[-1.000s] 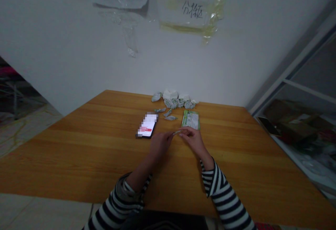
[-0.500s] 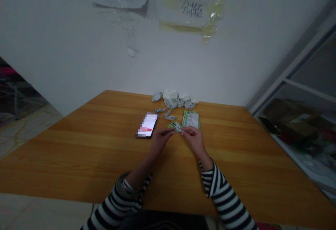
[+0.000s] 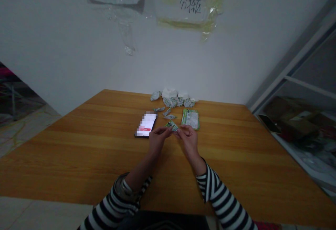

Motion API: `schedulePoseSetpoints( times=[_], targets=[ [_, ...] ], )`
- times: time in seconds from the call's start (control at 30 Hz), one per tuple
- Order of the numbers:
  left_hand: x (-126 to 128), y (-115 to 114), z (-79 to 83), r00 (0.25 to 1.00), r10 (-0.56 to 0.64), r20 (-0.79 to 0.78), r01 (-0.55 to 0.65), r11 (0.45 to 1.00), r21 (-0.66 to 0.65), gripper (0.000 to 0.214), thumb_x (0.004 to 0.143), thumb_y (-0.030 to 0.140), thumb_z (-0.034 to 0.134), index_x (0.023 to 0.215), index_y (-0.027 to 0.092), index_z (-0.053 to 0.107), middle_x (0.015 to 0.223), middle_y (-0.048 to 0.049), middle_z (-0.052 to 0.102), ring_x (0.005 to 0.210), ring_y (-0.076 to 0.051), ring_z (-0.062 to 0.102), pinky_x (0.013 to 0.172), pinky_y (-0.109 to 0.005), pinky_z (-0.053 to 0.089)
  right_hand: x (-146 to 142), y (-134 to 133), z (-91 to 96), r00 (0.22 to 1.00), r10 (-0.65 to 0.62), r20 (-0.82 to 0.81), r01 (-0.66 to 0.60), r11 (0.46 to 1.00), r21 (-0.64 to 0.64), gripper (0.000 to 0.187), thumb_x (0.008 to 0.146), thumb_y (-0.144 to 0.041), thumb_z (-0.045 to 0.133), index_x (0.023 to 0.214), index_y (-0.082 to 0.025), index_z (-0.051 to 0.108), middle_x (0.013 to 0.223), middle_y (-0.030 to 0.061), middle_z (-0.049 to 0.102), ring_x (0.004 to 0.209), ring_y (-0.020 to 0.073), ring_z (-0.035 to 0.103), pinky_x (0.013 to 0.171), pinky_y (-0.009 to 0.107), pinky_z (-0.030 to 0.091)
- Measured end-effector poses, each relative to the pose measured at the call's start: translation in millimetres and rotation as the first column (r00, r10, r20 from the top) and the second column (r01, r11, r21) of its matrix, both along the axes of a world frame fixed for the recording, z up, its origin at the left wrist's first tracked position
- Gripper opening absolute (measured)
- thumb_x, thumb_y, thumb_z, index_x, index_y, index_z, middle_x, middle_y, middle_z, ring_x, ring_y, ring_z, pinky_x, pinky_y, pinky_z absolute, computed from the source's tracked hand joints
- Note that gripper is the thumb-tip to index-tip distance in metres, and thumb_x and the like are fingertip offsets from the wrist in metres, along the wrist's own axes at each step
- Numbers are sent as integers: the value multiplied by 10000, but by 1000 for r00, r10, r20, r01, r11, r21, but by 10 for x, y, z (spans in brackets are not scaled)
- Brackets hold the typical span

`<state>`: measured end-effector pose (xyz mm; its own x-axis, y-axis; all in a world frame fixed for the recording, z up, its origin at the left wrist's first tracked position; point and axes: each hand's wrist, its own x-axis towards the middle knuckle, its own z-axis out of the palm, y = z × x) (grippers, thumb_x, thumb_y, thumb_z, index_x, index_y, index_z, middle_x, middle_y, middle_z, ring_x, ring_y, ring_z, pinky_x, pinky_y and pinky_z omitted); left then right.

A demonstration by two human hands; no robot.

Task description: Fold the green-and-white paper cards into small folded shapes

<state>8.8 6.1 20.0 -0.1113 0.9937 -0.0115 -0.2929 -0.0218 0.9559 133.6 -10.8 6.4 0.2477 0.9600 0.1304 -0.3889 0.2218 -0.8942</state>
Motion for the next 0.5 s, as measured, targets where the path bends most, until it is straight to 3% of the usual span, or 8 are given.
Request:
schedulePoseSetpoints(
  times=[0.2,0.5],
  targets=[
    [5,-4,-24,995,72,-69,-72,997,12,292,573,352,822,725,118,738,663,-50,723,620,-155,656,637,-265,542,-27,-19,12,999,42,10,-42,999,2,232,729,-328,730,881,-194,619,682,7,735,650,176,715,689,304,583],
    [-10,-4,-29,998,53,-27,-53,998,17,324,607,389,800,744,110,710,690,-56,722,657,-171,678,686,-295,557,68,25,53,989,93,116,-93,996,-8,259,708,-383,727,864,-180,685,757,43,751,671,213,716,699,358,580]
  ],
)
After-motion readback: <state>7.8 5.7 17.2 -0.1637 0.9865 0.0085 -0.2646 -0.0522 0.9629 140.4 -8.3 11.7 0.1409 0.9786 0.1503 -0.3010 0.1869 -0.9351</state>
